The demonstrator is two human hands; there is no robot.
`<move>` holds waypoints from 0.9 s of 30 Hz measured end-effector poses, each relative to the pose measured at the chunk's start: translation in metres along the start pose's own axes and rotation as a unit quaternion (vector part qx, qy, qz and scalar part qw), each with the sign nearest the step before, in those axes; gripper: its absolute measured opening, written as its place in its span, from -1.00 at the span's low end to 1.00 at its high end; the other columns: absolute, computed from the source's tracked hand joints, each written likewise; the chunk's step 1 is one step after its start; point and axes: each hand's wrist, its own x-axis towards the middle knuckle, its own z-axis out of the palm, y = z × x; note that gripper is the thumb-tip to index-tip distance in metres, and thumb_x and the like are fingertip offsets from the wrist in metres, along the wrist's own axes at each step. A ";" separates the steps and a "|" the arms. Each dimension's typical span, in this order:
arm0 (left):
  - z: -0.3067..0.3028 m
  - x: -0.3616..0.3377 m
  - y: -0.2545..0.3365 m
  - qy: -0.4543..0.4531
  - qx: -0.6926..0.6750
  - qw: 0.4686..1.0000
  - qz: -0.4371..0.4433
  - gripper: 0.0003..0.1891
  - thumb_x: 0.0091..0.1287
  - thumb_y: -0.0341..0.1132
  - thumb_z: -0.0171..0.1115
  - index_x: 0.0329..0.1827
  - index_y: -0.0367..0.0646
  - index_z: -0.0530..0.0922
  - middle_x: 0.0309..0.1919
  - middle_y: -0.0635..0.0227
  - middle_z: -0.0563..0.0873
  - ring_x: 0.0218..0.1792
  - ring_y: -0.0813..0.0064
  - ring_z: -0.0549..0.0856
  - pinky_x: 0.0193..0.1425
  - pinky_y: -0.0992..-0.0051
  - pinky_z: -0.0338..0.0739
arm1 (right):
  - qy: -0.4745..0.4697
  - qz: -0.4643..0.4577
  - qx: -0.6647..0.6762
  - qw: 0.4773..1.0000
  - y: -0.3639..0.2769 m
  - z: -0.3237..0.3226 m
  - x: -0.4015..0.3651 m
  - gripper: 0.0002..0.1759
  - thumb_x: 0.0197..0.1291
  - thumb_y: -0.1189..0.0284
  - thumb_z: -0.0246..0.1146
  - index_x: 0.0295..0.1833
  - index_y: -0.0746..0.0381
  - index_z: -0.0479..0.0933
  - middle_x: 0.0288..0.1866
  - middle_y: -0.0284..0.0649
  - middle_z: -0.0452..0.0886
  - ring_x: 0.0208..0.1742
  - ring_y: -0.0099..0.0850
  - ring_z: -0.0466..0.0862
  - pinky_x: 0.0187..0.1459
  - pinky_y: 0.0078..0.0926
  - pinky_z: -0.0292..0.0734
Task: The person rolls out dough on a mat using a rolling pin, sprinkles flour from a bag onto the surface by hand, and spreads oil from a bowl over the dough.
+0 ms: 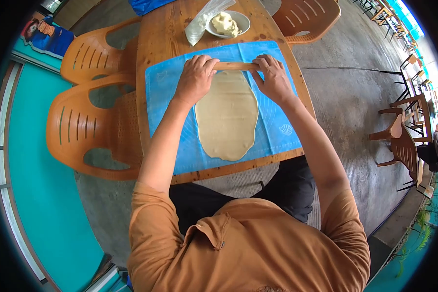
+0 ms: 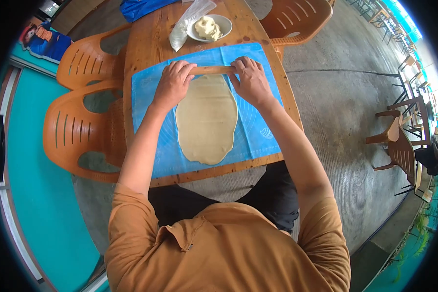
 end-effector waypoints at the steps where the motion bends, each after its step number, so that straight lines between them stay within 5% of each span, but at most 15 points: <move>1: -0.015 -0.010 0.010 -0.025 -0.014 1.000 -0.007 -0.67 0.44 -0.38 0.37 0.25 -0.11 0.64 0.09 0.25 0.68 0.19 0.14 0.63 0.33 0.12 0.52 | -0.026 0.005 0.016 1.000 -0.015 -0.013 -0.006 -0.78 0.42 0.37 0.38 0.03 0.26 0.61 0.23 -0.09 0.67 0.30 -0.06 0.64 0.33 -0.07 0.52; 9: -0.045 -0.093 0.048 -0.130 -0.128 0.980 -0.080 -0.66 0.34 -0.44 0.47 0.16 -0.14 0.69 0.09 0.23 0.69 0.27 0.13 0.64 0.44 0.09 0.56 | -0.177 0.022 0.048 0.983 -0.067 -0.025 -0.080 -0.68 0.46 0.38 0.34 0.18 0.30 0.48 0.59 0.15 0.37 0.64 0.16 0.36 0.62 0.07 0.29; 12: -0.036 -0.103 0.043 -0.140 -0.127 0.979 -0.075 -0.72 0.48 -0.33 0.39 0.20 -0.16 0.68 0.20 0.16 0.69 0.38 0.10 0.61 0.56 0.09 0.47 | -0.156 0.022 0.032 0.987 -0.072 -0.019 -0.087 -0.63 0.55 0.31 0.24 0.29 0.32 0.48 0.65 0.16 0.31 0.72 0.18 0.25 0.68 0.16 0.16; 14: -0.017 -0.098 0.032 -0.020 -0.102 0.992 -0.074 -0.68 0.60 -0.19 0.28 0.24 -0.21 0.65 0.34 0.10 0.66 0.50 0.03 0.54 0.67 0.00 0.33 | -0.150 0.055 0.023 0.987 -0.079 -0.015 -0.080 -0.54 0.61 0.23 0.13 0.41 0.32 0.44 0.70 0.15 0.25 0.75 0.17 0.18 0.71 0.20 0.07; 18: 0.009 -0.084 0.014 0.000 -0.023 0.991 -0.130 -0.44 0.71 0.05 0.03 0.45 -0.26 0.56 0.56 0.01 0.51 0.66 0.00 0.36 0.77 -0.13 0.09 | -0.153 0.126 -0.058 0.978 -0.077 0.010 -0.066 -0.26 0.71 -0.01 -0.19 0.72 0.26 0.23 0.80 0.12 0.12 0.82 0.11 0.04 0.76 0.22 -0.16; 21: 0.018 -0.087 0.021 -0.179 0.053 0.956 -0.225 -0.22 0.74 0.21 -0.40 0.77 -0.19 0.19 0.79 0.01 0.09 0.82 0.12 -0.04 0.84 -0.13 -0.32 | -0.202 0.146 -0.084 0.965 -0.084 0.015 -0.072 -0.22 0.72 -0.05 -0.27 0.76 0.23 0.18 0.81 0.12 0.10 0.84 0.06 -0.03 0.78 0.21 -0.26; 27: 0.008 -0.100 0.036 -0.185 0.068 0.959 -0.203 -0.28 0.76 0.12 -0.38 0.77 -0.19 0.20 0.79 0.03 0.11 0.82 0.13 -0.03 0.84 -0.13 -0.33 | -0.182 0.120 -0.128 0.968 -0.089 0.013 -0.087 -0.24 0.72 -0.03 -0.25 0.76 0.24 0.20 0.81 0.12 0.12 0.85 0.05 -0.03 0.78 0.19 -0.27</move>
